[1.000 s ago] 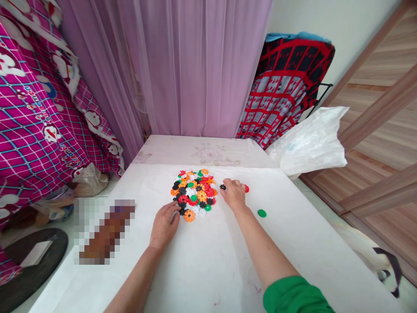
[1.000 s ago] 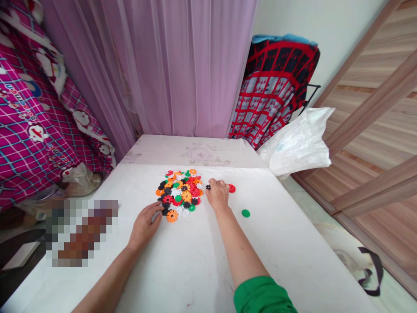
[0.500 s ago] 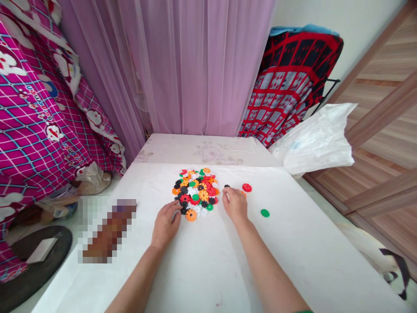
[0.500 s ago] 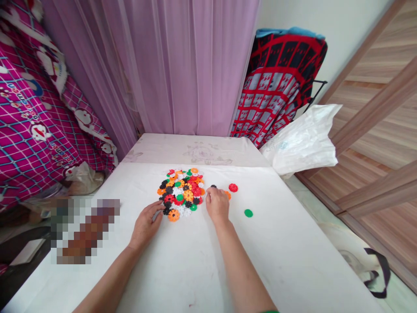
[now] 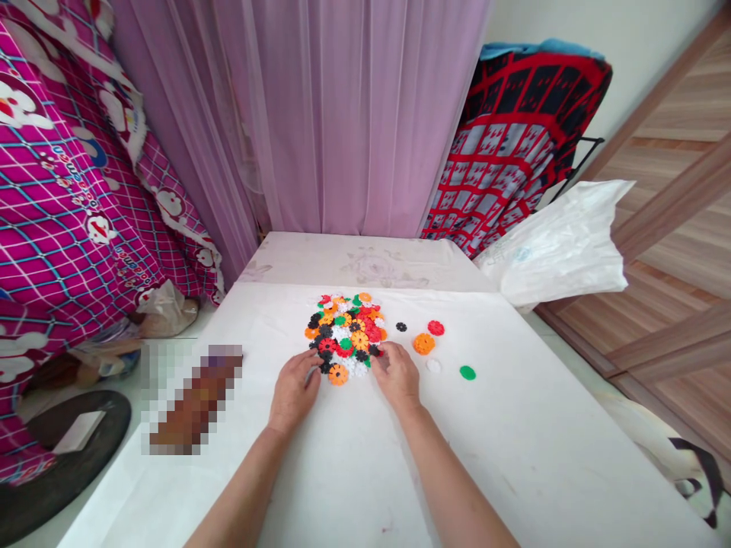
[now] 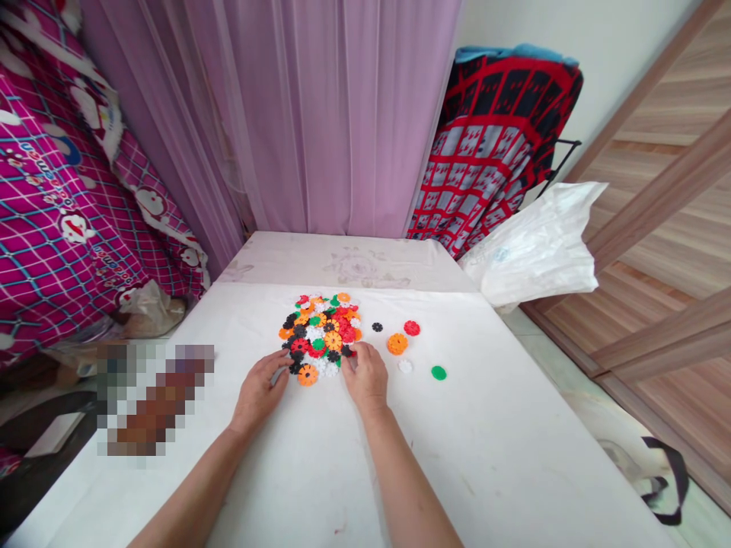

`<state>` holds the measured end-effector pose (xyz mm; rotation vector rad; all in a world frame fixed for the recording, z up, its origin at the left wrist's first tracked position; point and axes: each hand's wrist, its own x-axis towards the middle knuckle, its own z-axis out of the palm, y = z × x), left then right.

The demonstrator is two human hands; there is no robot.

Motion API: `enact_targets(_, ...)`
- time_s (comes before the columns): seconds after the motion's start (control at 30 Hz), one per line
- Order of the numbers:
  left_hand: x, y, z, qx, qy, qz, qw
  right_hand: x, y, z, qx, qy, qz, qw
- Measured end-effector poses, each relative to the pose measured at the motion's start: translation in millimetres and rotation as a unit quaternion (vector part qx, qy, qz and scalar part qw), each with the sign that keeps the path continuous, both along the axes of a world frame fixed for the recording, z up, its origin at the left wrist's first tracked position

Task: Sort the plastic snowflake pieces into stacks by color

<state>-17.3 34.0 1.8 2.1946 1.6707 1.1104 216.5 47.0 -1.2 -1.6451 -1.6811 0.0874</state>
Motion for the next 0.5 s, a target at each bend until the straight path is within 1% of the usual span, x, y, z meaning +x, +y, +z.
enact_targets(0.2, 0.9, 0.1, 0.5, 0.004, 0.004, -0.001, 1.0, -3.8, 13.5, -2.0, -0.014, -0.033, -0.015, 0.999)
enact_targets(0.4, 0.6, 0.6, -2.6, 0.009, -0.004, 0.0, 1.0, -3.0, 12.9, -11.1, -0.007, 0.005, -0.034, 0.999)
enact_targets(0.5, 0.9, 0.2, -2.7, 0.006, -0.006, -0.002, 1.0, 2.7, 13.0, -8.2, 0.007, 0.018, -0.039, 0.999)
